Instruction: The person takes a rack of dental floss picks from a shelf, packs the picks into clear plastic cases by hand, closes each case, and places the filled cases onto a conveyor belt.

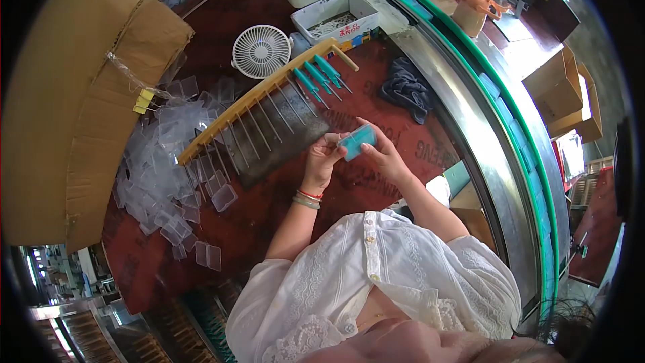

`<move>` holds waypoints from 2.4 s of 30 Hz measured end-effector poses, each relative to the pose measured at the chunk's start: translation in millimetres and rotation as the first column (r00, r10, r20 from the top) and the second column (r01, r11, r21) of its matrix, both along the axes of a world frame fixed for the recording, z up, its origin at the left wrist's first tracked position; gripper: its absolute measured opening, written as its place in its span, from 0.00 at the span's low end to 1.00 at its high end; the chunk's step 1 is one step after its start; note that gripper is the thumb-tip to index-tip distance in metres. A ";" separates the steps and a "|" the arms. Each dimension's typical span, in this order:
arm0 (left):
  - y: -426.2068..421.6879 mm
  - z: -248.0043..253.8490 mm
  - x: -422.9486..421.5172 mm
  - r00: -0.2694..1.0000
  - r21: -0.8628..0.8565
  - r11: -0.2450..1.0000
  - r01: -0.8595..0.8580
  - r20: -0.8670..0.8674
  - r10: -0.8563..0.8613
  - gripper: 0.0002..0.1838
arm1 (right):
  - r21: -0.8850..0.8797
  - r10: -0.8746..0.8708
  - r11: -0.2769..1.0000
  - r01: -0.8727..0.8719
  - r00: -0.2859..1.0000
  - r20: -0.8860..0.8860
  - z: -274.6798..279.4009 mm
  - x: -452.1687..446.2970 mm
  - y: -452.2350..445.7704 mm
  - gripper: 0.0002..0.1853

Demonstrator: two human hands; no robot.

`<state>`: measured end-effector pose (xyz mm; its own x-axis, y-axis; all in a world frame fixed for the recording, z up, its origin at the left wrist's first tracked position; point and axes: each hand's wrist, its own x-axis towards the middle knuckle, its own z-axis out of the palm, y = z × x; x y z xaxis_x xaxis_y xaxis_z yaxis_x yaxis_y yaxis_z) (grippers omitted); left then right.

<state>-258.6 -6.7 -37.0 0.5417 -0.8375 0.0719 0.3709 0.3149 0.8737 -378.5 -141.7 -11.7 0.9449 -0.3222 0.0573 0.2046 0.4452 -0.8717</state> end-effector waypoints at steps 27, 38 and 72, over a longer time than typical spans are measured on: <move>63.8 20.2 -71.0 0.588 0.315 0.753 -0.577 0.801 0.115 0.13 | -0.914 -0.833 -0.388 -0.116 0.470 0.293 -9.0 140.5 -325.0 0.24; -44.6 19.6 66.2 0.859 0.128 0.858 -0.497 0.216 0.465 0.34 | -0.993 -0.509 0.053 -0.108 0.852 -0.120 -20.2 8.3 -15.3 0.36; -72.4 -0.1 96.4 0.661 -0.230 0.703 -0.673 0.239 0.711 0.27 | -0.122 -0.224 0.974 0.191 0.893 -0.391 -37.8 15.6 -35.4 0.13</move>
<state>-162.3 -79.1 -37.1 0.8980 -0.2042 0.3898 -0.2565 0.4768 0.8407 -362.9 -177.0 -49.5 0.8054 -0.5237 -0.2776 -0.0876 0.3581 -0.9296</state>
